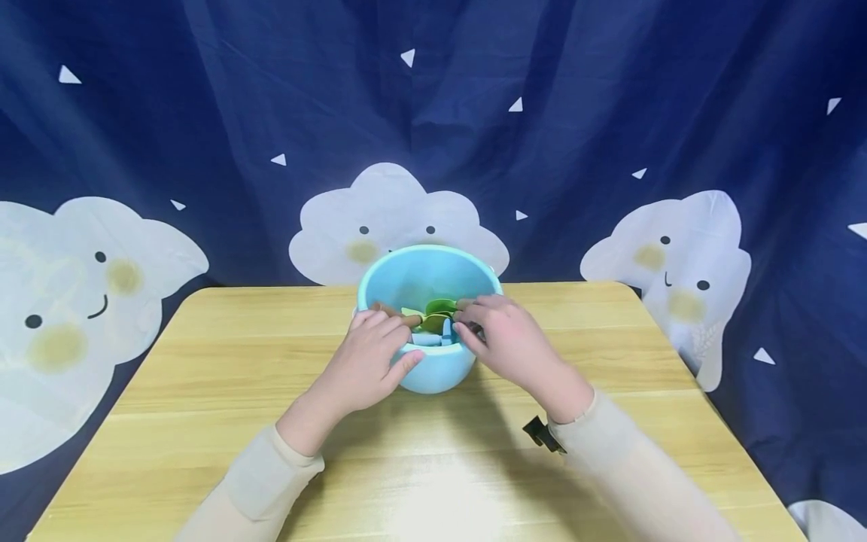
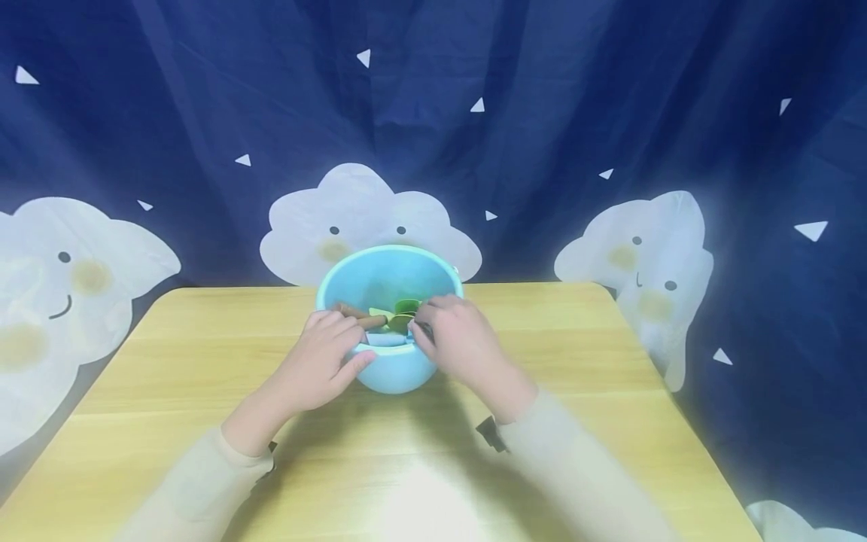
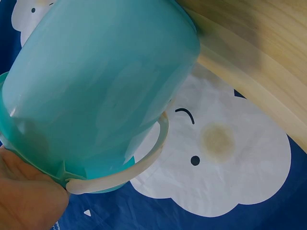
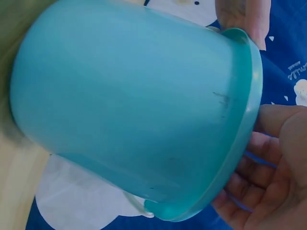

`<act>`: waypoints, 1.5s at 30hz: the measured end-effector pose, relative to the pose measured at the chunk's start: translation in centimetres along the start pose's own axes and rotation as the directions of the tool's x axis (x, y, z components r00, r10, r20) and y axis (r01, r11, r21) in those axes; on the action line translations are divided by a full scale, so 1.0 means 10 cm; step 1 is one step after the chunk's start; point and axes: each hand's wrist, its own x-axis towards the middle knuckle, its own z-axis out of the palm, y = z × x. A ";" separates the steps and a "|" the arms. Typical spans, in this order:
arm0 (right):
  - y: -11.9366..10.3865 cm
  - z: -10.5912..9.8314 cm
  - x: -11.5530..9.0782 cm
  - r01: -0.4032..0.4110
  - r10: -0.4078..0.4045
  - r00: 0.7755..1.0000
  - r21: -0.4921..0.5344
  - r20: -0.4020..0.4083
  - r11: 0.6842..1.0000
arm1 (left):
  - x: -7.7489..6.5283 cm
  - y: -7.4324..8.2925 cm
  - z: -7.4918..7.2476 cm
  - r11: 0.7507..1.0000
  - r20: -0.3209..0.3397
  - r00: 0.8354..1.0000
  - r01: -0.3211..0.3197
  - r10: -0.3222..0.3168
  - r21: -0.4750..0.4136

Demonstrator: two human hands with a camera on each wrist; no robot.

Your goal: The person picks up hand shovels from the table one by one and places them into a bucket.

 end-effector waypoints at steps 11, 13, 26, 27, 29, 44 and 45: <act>0.05 0.20 -0.15 0.077 -0.073 0.996 0.091 -0.048 0.993 | 0.00 0.00 0.00 1.000 -0.004 1.000 -0.008 0.008 -0.001; 0.06 0.26 -0.19 0.086 -0.081 0.995 0.114 -0.054 0.990 | -0.01 0.00 0.00 1.000 -0.001 1.000 -0.008 0.008 0.000; 0.10 0.42 -0.26 0.186 -0.162 0.971 0.132 -0.174 0.974 | -0.02 -0.02 0.03 1.000 -0.009 1.000 -0.014 0.014 -0.007; 0.10 0.42 -0.26 0.188 -0.164 0.970 0.130 -0.178 0.973 | -0.02 -0.02 0.03 1.000 -0.010 1.000 -0.015 0.015 -0.007; 0.11 0.43 -0.26 0.191 -0.167 0.969 0.127 -0.181 0.973 | -0.02 -0.03 0.03 1.000 -0.010 1.000 -0.017 0.017 -0.007; 0.11 0.49 -0.24 0.201 -0.174 0.964 0.119 -0.202 0.972 | -0.04 -0.04 0.01 1.000 -0.015 1.000 -0.005 0.005 -0.024; 0.11 0.49 -0.24 0.200 -0.173 0.964 0.121 -0.201 0.972 | -0.04 -0.04 0.01 1.000 -0.012 1.000 -0.003 0.003 -0.025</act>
